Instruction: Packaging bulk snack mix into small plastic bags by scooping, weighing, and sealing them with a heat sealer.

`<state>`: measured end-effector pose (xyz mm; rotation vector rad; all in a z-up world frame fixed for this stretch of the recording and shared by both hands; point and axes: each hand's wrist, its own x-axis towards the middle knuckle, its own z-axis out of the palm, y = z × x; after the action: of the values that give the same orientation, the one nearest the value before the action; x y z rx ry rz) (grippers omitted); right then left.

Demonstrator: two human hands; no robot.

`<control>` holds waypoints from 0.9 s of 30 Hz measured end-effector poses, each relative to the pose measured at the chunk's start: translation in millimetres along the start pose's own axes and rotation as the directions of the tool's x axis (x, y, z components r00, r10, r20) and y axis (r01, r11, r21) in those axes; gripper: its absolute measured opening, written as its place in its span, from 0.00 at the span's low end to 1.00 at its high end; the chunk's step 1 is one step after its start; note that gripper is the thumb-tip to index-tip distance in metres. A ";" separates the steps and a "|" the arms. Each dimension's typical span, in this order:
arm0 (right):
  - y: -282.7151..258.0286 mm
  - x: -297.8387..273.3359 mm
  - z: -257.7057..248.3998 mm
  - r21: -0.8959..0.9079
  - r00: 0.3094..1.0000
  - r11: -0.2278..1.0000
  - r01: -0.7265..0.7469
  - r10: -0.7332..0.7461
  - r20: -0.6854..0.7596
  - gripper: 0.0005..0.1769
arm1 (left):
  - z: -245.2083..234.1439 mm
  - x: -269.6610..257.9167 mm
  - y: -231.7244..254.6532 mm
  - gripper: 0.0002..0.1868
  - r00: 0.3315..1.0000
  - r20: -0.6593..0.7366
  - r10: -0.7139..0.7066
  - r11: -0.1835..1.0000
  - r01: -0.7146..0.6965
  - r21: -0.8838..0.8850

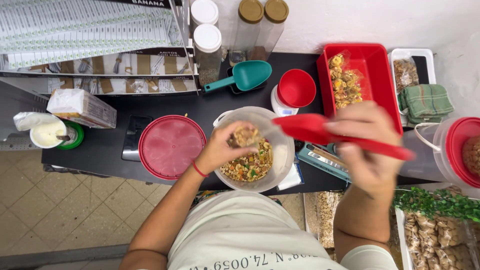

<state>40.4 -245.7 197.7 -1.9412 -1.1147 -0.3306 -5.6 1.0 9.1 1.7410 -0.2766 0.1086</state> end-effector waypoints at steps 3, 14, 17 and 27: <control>3.7 -14.4 -12.5 -0.067 0.987 0.994 -0.089 0.079 -0.137 0.11 | -8.6 2.6 2.4 0.26 0.996 -0.092 0.002 1.000 -0.002 0.005; 112.4 -48.1 122.7 -0.087 0.682 0.873 -0.481 0.434 0.589 0.05 | -14.7 16.0 -0.8 0.29 0.970 -0.234 0.071 0.996 -0.057 0.064; 141.1 -58.0 157.3 -0.180 0.589 0.894 -0.411 0.411 0.695 0.07 | -9.7 18.1 -10.9 0.29 0.962 -0.260 0.088 0.996 -0.076 0.054; 149.5 -76.4 245.7 -0.464 0.319 0.886 -0.006 0.442 0.838 0.08 | -10.8 18.7 -15.2 0.32 0.972 -0.220 0.081 0.996 -0.086 -0.013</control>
<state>74.6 -134.6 -76.3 -2.6975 -1.4803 1.0032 17.1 11.7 0.8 1.6783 -0.1884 0.3557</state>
